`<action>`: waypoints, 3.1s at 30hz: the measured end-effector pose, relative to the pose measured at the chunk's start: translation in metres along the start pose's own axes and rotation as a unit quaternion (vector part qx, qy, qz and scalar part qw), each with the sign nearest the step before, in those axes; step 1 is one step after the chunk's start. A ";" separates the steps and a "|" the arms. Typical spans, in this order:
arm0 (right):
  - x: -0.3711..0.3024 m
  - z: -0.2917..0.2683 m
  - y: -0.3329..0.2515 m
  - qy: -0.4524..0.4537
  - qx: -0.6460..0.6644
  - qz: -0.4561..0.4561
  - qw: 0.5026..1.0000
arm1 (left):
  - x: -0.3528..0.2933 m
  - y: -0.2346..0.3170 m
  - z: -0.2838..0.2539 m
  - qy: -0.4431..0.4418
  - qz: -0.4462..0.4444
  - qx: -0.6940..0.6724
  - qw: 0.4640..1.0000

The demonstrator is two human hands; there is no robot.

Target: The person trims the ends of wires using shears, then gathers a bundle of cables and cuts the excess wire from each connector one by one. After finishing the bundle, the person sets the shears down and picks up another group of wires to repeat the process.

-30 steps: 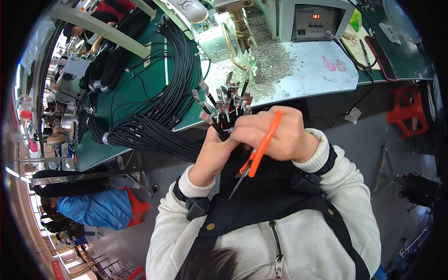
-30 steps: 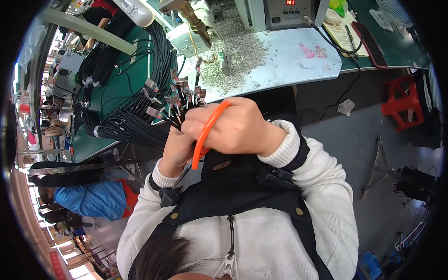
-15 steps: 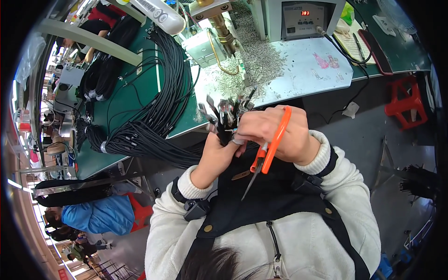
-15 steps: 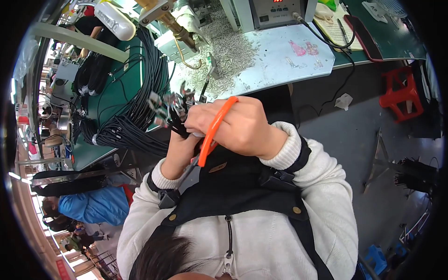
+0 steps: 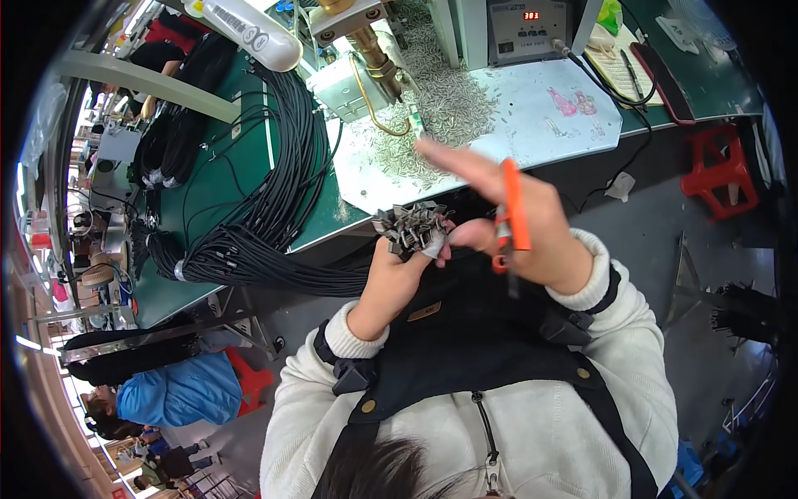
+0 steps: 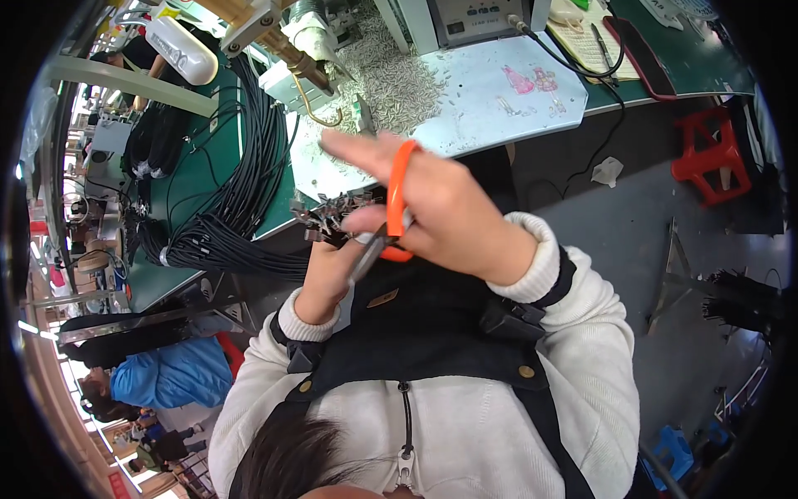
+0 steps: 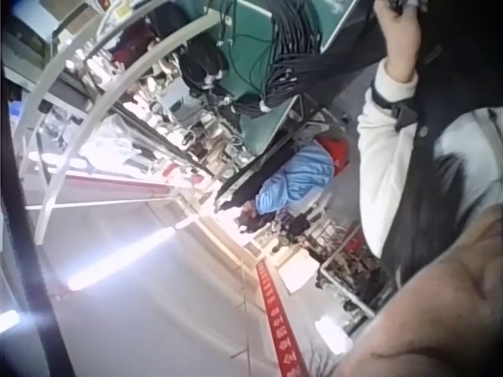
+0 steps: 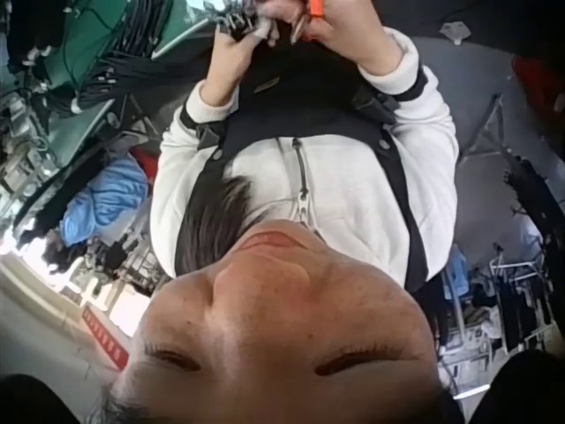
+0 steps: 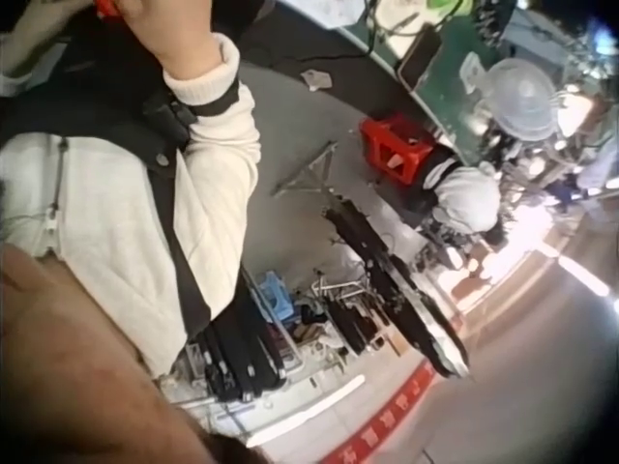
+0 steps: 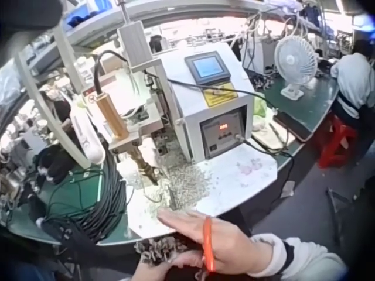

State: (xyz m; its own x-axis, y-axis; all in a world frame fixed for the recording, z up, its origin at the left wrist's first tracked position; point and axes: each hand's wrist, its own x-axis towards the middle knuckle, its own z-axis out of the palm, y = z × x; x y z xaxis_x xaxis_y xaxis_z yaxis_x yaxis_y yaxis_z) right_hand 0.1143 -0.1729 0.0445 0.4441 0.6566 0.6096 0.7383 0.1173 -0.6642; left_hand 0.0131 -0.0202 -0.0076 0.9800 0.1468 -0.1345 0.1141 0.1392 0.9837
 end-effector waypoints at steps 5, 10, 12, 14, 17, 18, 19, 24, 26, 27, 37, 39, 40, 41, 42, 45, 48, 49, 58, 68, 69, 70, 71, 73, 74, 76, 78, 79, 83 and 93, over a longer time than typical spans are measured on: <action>0.002 0.028 0.001 -0.180 -0.114 -0.158 0.964 | 0.002 0.004 -0.004 -0.061 0.101 0.244 0.963; 0.006 0.011 -0.006 -0.039 -0.128 -0.112 0.985 | -0.003 0.007 0.007 0.053 0.121 0.095 0.987; 0.001 0.028 -0.001 -0.084 -0.118 -0.111 0.983 | -0.006 0.002 0.004 0.051 0.113 0.089 0.988; -0.002 0.030 0.002 -0.104 -0.114 -0.110 0.982 | -0.005 0.000 0.002 0.041 0.096 0.076 0.992; -0.008 0.018 0.004 0.086 0.136 0.156 0.975 | -0.001 0.009 -0.004 0.000 0.001 -0.069 0.998; -0.009 0.019 0.006 0.087 0.136 0.157 0.974 | 0.000 0.012 -0.005 -0.020 -0.047 -0.141 0.989; -0.010 0.022 0.008 0.078 0.215 0.222 0.948 | 0.001 0.012 -0.006 -0.021 -0.047 -0.141 0.989; -0.006 0.033 0.008 0.058 0.360 0.340 0.867 | -0.001 0.008 -0.010 -0.019 -0.047 -0.102 0.993; -0.004 0.038 0.009 0.049 0.360 0.334 0.870 | -0.003 0.010 -0.012 -0.002 -0.039 -0.053 0.998; -0.008 0.043 0.014 0.030 0.302 0.293 0.907 | -0.004 0.011 -0.012 0.010 -0.032 -0.052 0.998; -0.015 0.052 0.013 0.059 0.205 0.288 0.934 | -0.007 0.009 -0.018 -0.041 -0.080 -0.102 0.991; -0.020 0.055 0.018 0.033 0.134 0.254 0.957 | -0.010 0.009 -0.018 -0.020 -0.010 -0.050 0.999; -0.021 0.054 0.020 0.032 0.108 0.245 0.963 | -0.010 0.009 -0.019 -0.015 0.057 0.003 0.998; -0.022 0.054 0.021 0.032 0.082 0.237 0.968 | -0.011 0.008 -0.019 -0.012 0.122 0.058 0.991; -0.024 0.053 0.021 0.024 0.092 0.232 0.968 | -0.010 0.007 -0.018 0.001 0.121 0.062 0.991; -0.031 0.053 0.023 0.030 0.142 0.249 0.957 | -0.005 0.002 -0.013 0.051 0.221 0.092 0.970; -0.039 0.059 0.024 0.085 0.170 0.256 0.948 | -0.004 0.001 -0.007 0.065 0.185 -0.011 0.981; -0.039 0.059 0.023 0.079 0.176 0.256 0.947 | -0.005 0.001 -0.008 0.066 0.168 -0.065 0.981; -0.027 0.046 0.026 -0.067 0.457 0.448 0.766 | -0.004 0.000 -0.011 0.072 0.210 0.032 0.975; -0.013 0.049 0.031 -0.045 -0.241 -0.139 0.959 | -0.007 0.010 -0.024 -0.018 -0.128 -0.285 0.950; -0.012 0.050 0.030 -0.045 -0.242 -0.139 0.959 | -0.006 0.010 -0.025 -0.025 -0.132 -0.292 0.947; -0.010 0.052 0.025 -0.046 -0.247 -0.139 0.958 | -0.006 0.011 -0.027 -0.025 -0.133 -0.292 0.947; -0.007 0.053 0.020 -0.048 -0.251 -0.139 0.957 | -0.005 0.011 -0.028 -0.043 -0.114 -0.290 0.949; -0.004 0.052 0.015 -0.050 -0.255 -0.138 0.956 | -0.006 0.012 -0.029 -0.079 -0.076 -0.286 0.952; -0.002 0.051 0.014 -0.061 -0.273 -0.165 0.946 | -0.006 0.011 -0.029 -0.078 -0.077 -0.286 0.952; 0.001 0.050 0.012 -0.081 -0.308 -0.218 0.923 | -0.006 0.009 -0.030 -0.059 -0.085 -0.288 0.952; -0.002 0.048 0.014 -0.076 -0.313 -0.215 0.922 | -0.006 0.010 -0.029 -0.052 -0.090 -0.289 0.952; -0.005 0.046 0.015 -0.071 -0.318 -0.213 0.921 | -0.007 0.011 -0.029 -0.041 -0.088 -0.264 0.960; -0.009 0.047 0.019 -0.058 -0.291 -0.188 0.936 | -0.009 0.017 -0.028 -0.002 -0.071 -0.166 0.984; -0.023 0.051 0.027 -0.037 -0.172 -0.081 0.981 | -0.008 0.010 -0.023 0.072 0.060 0.011 0.996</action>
State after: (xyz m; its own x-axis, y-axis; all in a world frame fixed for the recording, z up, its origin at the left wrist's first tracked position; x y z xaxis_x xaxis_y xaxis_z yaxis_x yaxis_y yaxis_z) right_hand 0.0986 -0.1464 -0.0096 0.2780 0.7038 0.6537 0.9295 -0.0256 -0.3678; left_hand 0.0024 0.0024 0.0004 0.9532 0.3008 -0.0306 0.0034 0.0905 0.9959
